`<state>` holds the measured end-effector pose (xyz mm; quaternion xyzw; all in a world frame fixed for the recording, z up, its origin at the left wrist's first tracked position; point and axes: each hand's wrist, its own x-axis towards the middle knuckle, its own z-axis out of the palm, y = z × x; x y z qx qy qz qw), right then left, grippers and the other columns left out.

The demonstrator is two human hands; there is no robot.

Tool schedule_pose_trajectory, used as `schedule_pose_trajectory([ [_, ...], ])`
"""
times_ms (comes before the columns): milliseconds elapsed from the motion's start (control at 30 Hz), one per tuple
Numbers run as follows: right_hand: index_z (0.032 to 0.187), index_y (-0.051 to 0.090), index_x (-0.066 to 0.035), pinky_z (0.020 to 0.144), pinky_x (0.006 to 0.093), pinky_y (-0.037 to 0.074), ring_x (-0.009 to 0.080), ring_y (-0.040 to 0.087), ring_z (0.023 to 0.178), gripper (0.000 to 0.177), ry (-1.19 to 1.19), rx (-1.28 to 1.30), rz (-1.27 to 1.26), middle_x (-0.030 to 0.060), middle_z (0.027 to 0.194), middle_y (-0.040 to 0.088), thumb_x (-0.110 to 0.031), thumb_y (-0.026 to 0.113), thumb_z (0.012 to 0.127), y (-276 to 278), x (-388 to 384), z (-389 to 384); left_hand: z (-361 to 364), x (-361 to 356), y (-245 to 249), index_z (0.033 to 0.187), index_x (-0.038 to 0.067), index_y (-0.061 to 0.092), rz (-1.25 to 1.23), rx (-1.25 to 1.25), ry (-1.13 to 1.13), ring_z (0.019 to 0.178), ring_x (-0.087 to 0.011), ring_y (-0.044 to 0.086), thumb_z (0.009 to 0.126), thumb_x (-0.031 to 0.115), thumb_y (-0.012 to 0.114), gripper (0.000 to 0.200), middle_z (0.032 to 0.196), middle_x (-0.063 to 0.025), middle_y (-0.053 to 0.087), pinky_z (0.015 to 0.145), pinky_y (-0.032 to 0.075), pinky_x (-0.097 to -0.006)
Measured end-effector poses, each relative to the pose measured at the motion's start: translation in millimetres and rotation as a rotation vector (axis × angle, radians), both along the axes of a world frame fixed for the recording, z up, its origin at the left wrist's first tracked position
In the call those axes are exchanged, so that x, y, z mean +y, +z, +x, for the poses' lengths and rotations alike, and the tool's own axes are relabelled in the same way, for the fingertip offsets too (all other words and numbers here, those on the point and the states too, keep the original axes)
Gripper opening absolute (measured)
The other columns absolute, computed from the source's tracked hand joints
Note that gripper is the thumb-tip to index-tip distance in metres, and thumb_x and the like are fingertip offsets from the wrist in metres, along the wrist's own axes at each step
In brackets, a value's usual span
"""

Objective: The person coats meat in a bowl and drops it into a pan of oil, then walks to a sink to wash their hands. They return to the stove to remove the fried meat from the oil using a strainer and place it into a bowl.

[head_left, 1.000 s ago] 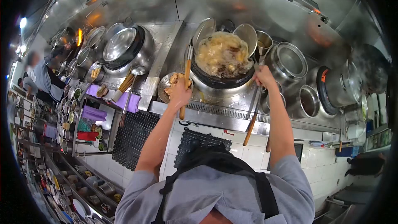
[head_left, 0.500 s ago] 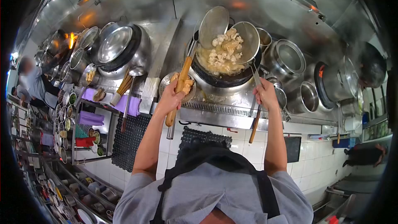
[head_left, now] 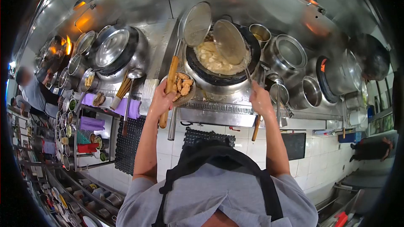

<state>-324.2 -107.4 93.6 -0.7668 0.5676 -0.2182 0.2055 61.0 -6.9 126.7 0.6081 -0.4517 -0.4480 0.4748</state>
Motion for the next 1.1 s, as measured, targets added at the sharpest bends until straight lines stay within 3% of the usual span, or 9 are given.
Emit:
schedule_pose_trajectory([
  [167,0.139,0.049,0.003,0.082,0.0528,0.048,0.0514,0.061,0.096,0.051,-0.065,0.059,0.056,0.0354,0.094,0.063,-0.003,0.051,0.088,54,12,0,0,-4,3,0.133,-0.005,0.049,0.033,-0.04,0.023,0.042,-0.0126,0.049,0.085,-0.001,0.053,0.048,0.082,-0.0093,0.061,0.038,0.041,-0.0291],
  [267,0.139,0.05,0.003,0.084,0.0527,0.048,0.0508,0.061,0.097,0.051,0.076,0.068,-0.006,0.0357,0.098,0.062,-0.004,0.052,0.088,-19,-42,6,0,-3,-11,0.135,-0.005,0.047,0.023,-0.019,0.029,0.042,-0.0127,0.05,0.085,-0.001,0.053,0.05,0.081,-0.0093,0.06,0.038,0.041,-0.0289],
  [400,0.134,0.054,0.005,0.087,0.0535,0.048,0.0509,0.059,0.101,0.046,0.015,-0.037,-0.026,0.0344,0.102,0.063,-0.004,0.051,0.089,14,-44,15,0,-18,-25,0.133,-0.004,0.048,-0.012,-0.065,0.05,0.042,-0.0133,0.051,0.084,0.001,0.053,0.049,0.081,-0.0085,0.059,0.037,0.041,-0.0288],
  [433,0.136,0.052,0.005,0.07,0.0488,0.052,0.0457,0.067,0.078,0.047,0.094,0.008,-0.184,0.0301,0.09,0.068,-0.002,0.049,0.089,2,-50,17,0,-22,-28,0.129,-0.005,0.048,-0.01,-0.072,0.038,0.042,-0.0139,0.052,0.084,0.001,0.053,0.046,0.078,-0.0082,0.059,0.037,0.041,-0.0295],
  [533,0.14,0.049,0.002,0.049,0.0392,0.048,0.0272,0.062,0.053,0.048,0.027,-0.245,0.3,0.0204,0.076,0.066,-0.002,0.045,0.092,4,-77,46,-13,-28,-24,0.115,-0.005,0.05,0.029,-0.025,0.003,0.041,-0.0154,0.053,0.083,0.002,0.055,0.033,0.074,-0.0072,0.056,0.037,0.042,-0.0313],
  [567,0.143,0.047,-0.001,0.04,0.0321,0.039,0.0116,0.051,0.045,0.049,-0.036,-0.469,0.441,0.0107,0.069,0.059,-0.001,0.042,0.095,4,-85,53,-15,-32,-29,0.114,-0.005,0.05,0.032,0.0,-0.004,0.041,-0.0155,0.053,0.083,0.002,0.055,0.032,0.073,-0.0071,0.056,0.037,0.042,-0.0314],
  [833,0.144,0.047,-0.002,0.042,0.0342,0.043,0.0165,0.055,0.048,0.05,0.084,-0.173,0.205,0.0108,0.069,0.061,-0.004,0.043,0.094,19,-40,32,-18,-33,-26,0.11,-0.004,0.054,0.049,0.133,0.014,0.041,-0.0145,0.052,0.082,0.002,0.056,0.028,0.068,-0.0061,0.055,0.037,0.041,-0.0306],
  [1000,0.144,0.05,-0.003,0.049,0.0362,0.049,0.0207,0.061,0.054,0.055,0.165,-0.109,0.192,0.0111,0.071,0.064,-0.006,0.046,0.089,37,-14,-29,-9,-23,-12,0.126,-0.001,0.055,-0.014,0.04,0.055,0.044,-0.011,0.051,0.084,0.002,0.056,0.041,0.072,-0.004,0.059,0.038,0.04,-0.0279],
  [1100,0.143,0.05,-0.006,0.066,0.0426,0.053,0.0302,0.066,0.066,0.056,0.079,-0.004,0.131,0.0184,0.077,0.068,-0.007,0.047,0.087,86,-2,-51,0,-25,-7,0.127,0.0,0.054,0.034,-0.004,0.062,0.045,-0.0099,0.052,0.085,0.002,0.054,0.042,0.074,-0.0035,0.06,0.038,0.042,-0.0256],
])
